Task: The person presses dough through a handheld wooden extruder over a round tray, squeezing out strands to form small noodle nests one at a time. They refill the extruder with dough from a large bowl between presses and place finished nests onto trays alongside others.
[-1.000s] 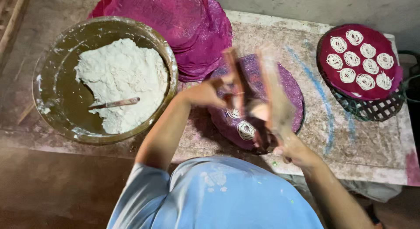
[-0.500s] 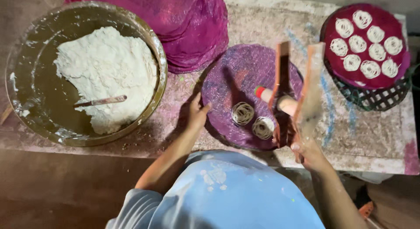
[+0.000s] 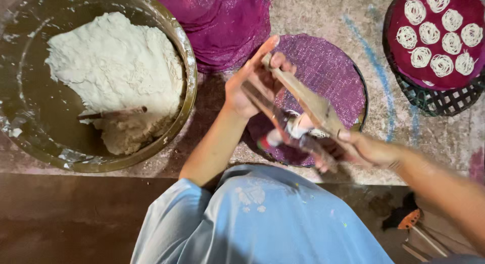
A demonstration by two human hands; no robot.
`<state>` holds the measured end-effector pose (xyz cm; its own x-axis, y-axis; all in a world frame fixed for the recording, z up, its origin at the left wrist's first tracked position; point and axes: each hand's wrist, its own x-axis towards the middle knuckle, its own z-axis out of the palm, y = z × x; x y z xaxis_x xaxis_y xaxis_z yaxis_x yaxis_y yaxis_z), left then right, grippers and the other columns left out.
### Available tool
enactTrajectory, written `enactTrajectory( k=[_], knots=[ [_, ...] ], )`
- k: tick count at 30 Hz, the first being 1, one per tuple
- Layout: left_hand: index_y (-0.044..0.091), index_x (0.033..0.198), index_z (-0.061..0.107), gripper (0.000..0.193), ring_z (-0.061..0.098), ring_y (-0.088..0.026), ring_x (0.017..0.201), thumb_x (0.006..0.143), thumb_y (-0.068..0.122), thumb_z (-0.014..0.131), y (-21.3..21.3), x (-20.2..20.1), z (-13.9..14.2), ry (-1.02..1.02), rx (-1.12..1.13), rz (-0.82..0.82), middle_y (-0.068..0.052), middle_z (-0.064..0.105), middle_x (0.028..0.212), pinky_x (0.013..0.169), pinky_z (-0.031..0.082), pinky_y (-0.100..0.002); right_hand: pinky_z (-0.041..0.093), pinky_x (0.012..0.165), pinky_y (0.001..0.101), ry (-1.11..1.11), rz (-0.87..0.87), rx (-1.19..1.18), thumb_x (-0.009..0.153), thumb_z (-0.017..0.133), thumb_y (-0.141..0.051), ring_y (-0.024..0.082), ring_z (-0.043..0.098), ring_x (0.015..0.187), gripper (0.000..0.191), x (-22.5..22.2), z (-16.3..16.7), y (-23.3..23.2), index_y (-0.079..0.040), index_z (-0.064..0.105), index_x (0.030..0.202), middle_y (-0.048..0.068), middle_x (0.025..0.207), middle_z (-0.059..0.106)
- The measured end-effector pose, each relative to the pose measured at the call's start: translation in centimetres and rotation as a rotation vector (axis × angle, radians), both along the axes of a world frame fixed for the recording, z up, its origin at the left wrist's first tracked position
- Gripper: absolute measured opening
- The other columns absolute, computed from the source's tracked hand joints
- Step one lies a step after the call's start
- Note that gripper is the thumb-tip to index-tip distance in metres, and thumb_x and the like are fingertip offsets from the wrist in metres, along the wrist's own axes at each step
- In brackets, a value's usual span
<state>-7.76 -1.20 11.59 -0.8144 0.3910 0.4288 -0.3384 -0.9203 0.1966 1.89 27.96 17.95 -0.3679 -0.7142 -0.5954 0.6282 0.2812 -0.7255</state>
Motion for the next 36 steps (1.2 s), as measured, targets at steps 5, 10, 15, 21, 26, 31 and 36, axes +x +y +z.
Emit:
enactTrajectory(
  k=[5,10,15,21,26,31,36],
  knots=[
    [0.015,0.107,0.053,0.023,0.056,-0.018,0.100,0.102,0.037,0.054,0.7,-4.3,-2.5,-0.110,0.114,0.101,0.001,0.055,0.096,0.113,0.040,-0.042,0.059,0.081,0.0402,0.202,0.047,0.400,0.092,0.028,-0.073,0.024,0.073,0.089,0.087,-4.4,0.5,-0.3,0.000,0.071,0.111,0.013,0.095,0.076],
    [0.017,0.103,0.052,0.026,0.055,-0.015,0.095,0.103,0.041,0.044,-1.8,-6.0,-4.8,-0.085,0.167,0.088,0.003,0.054,0.092,0.106,0.043,-0.039,0.056,0.069,0.0381,0.498,0.092,0.569,0.092,0.027,-0.076,0.022,0.068,0.071,0.088,-5.0,-1.4,-3.9,-0.004,0.078,0.091,0.009,0.074,0.073],
    [0.017,0.101,0.052,0.025,0.055,-0.016,0.093,0.101,0.039,0.040,0.0,-5.2,-5.5,-0.199,0.216,0.079,0.003,0.054,0.091,0.103,0.046,-0.040,0.056,0.065,0.0377,0.363,0.071,0.586,0.092,0.029,-0.075,0.022,0.067,0.067,0.084,-5.0,-0.5,-3.2,-0.003,0.072,0.085,0.010,0.072,0.072],
    [0.015,0.101,0.053,0.030,0.056,-0.016,0.092,0.105,0.040,0.036,-1.3,-7.7,-4.6,-0.040,0.159,0.113,0.002,0.055,0.090,0.100,0.051,-0.041,0.056,0.067,0.0357,0.558,0.009,0.568,0.096,0.034,-0.070,0.018,0.069,0.068,0.076,-5.7,-1.1,-4.2,-0.004,0.070,0.087,0.009,0.072,0.072],
    [0.016,0.099,0.053,0.028,0.057,-0.016,0.090,0.101,0.040,0.038,-1.2,-6.0,-5.0,-0.135,0.200,0.105,0.002,0.055,0.089,0.097,0.053,-0.042,0.059,0.063,0.0378,0.337,-0.012,0.577,0.094,0.036,-0.066,0.019,0.071,0.065,0.073,-5.4,-0.3,-4.5,-0.002,0.068,0.086,0.008,0.070,0.071],
    [0.018,0.100,0.055,0.030,0.059,-0.016,0.095,0.102,0.043,0.039,0.3,-7.2,-4.4,-0.061,0.193,0.148,0.001,0.059,0.094,0.099,0.051,-0.039,0.054,0.061,0.0368,0.556,0.037,0.713,0.098,0.036,-0.067,0.020,0.066,0.064,0.073,-6.8,-0.1,-3.3,-0.002,0.068,0.088,0.008,0.070,0.069],
    [0.008,0.116,0.063,0.057,0.061,-0.017,0.094,0.100,0.056,0.036,-2.5,-7.4,-4.2,-0.370,-0.238,0.076,-0.003,0.068,0.100,0.085,0.045,-0.034,0.055,0.064,0.0346,0.592,-0.028,0.516,0.100,0.038,-0.062,0.017,0.068,0.067,0.069,-7.0,-2.2,-2.8,-0.002,0.069,0.088,0.008,0.073,0.071]
  ],
)
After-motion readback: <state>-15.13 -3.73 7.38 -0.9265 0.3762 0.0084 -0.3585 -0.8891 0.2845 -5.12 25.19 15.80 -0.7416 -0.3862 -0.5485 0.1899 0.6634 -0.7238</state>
